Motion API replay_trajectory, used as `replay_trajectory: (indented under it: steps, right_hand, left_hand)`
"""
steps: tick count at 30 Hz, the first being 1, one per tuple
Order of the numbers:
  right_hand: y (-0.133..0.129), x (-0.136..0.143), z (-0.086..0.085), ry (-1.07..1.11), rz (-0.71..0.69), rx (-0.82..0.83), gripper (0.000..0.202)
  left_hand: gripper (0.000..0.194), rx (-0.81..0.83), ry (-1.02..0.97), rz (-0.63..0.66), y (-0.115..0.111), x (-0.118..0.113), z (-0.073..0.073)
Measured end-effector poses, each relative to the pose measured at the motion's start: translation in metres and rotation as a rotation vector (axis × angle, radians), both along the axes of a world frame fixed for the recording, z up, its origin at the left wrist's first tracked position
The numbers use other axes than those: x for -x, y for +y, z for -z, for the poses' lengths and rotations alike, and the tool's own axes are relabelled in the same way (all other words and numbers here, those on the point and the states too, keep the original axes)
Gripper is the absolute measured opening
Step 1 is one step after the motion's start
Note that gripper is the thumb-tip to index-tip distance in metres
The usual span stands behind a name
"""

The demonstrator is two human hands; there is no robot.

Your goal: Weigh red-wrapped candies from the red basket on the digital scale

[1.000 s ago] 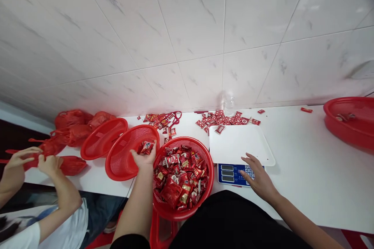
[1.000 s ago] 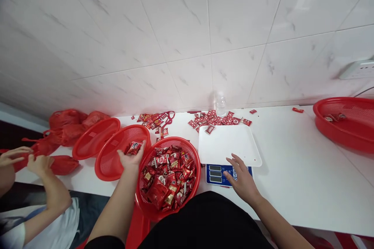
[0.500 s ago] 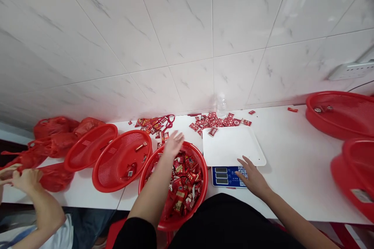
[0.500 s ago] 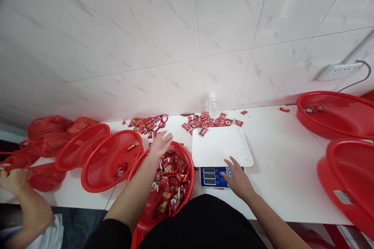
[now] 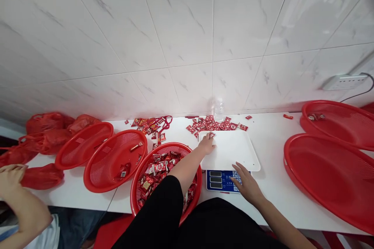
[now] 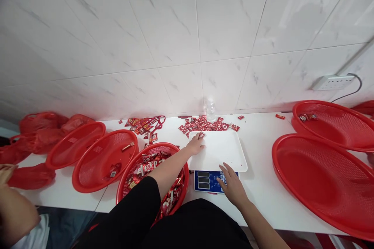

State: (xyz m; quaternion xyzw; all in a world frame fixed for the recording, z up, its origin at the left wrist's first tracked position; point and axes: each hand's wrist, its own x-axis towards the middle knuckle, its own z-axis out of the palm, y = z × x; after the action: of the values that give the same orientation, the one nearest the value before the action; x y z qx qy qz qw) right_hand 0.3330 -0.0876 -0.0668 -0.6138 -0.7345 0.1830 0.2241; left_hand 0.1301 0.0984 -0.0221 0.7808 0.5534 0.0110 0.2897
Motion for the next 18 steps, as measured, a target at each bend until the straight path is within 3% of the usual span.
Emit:
replay_trajectory:
  steps: [6, 11, 14, 18]
  right_hand:
    - [0.000, -0.002, 0.006, -0.018, -0.048, -0.044, 0.046]
    - [-0.004, -0.005, 0.016, -0.059, -0.082, -0.080, 0.048]
    - [-0.006, -0.005, 0.019, -0.072, -0.085, -0.090, 0.050]
    - [-0.007, -0.006, 0.020, -0.095, -0.098, -0.087, 0.051]
  left_hand:
    - [0.027, -0.026, -0.100, -0.084, -0.023, 0.026, -0.002]
    - [0.021, -0.238, -0.268, -0.193, -0.038, 0.069, -0.030]
    - [0.017, -0.410, -0.344, -0.465, -0.044, 0.126, -0.051]
    - [0.010, -0.557, -0.446, -1.016, -0.052, 0.222, -0.077]
